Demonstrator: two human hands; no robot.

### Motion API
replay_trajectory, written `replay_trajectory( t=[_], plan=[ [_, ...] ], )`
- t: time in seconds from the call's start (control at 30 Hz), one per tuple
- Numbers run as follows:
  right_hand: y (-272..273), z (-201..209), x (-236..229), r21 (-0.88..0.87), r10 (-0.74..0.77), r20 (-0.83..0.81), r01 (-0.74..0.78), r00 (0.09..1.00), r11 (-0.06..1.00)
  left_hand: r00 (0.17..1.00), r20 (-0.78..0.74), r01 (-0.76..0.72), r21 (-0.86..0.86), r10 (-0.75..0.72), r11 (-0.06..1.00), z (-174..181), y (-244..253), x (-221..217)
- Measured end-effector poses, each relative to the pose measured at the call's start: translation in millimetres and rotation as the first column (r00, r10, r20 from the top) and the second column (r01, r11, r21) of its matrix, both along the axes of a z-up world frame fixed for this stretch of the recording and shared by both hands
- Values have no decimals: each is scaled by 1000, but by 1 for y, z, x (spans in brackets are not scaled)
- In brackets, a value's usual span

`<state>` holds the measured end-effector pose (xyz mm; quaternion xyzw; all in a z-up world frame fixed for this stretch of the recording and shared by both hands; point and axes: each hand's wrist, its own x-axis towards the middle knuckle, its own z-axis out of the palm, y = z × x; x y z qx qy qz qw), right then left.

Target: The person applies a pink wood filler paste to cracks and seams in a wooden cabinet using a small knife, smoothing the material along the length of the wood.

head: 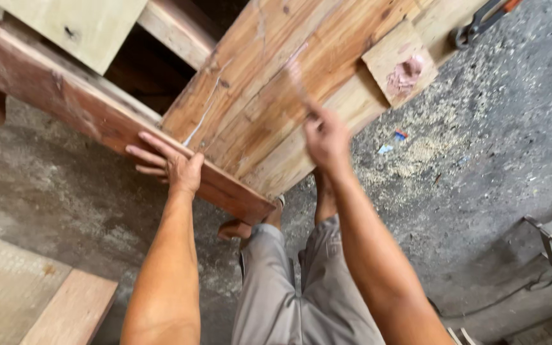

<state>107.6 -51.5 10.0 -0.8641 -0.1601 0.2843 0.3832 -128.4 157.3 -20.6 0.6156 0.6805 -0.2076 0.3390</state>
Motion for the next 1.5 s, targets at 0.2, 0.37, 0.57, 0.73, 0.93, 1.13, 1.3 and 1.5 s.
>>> replay_trajectory(
  t=[0.2,0.37,0.57,0.73,0.93,1.13,1.3,1.5],
  plan=[
    [16,-33,-18,28,8,-23,-8,1000,1000,1000,-16,0,16,0,1000,-7,0,-4],
    [22,-2,-99,-16,148,155,-148,977,989,999,-18,40,48,-39,998,-3,-9,-14],
    [-7,3,-68,11,19,41,-19,999,1000,998,10,60,59,-61,996,-5,-9,-18],
    [6,-25,-56,61,-5,295,-13,955,998,999,-18,33,60,-32,998,-11,-3,-8],
    [26,-23,-78,-145,111,251,-76,962,987,997,-3,73,44,-73,996,-12,-7,-18],
    [9,-9,-46,-255,71,201,-18,977,967,996,26,85,67,-87,994,-14,-8,-18],
    [23,-22,-67,-64,16,1,-16,1000,998,998,25,61,69,-63,996,-11,-8,-22],
    [32,-9,-132,-9,117,59,-116,991,993,996,54,62,67,-66,996,-8,-11,-23]
  ],
)
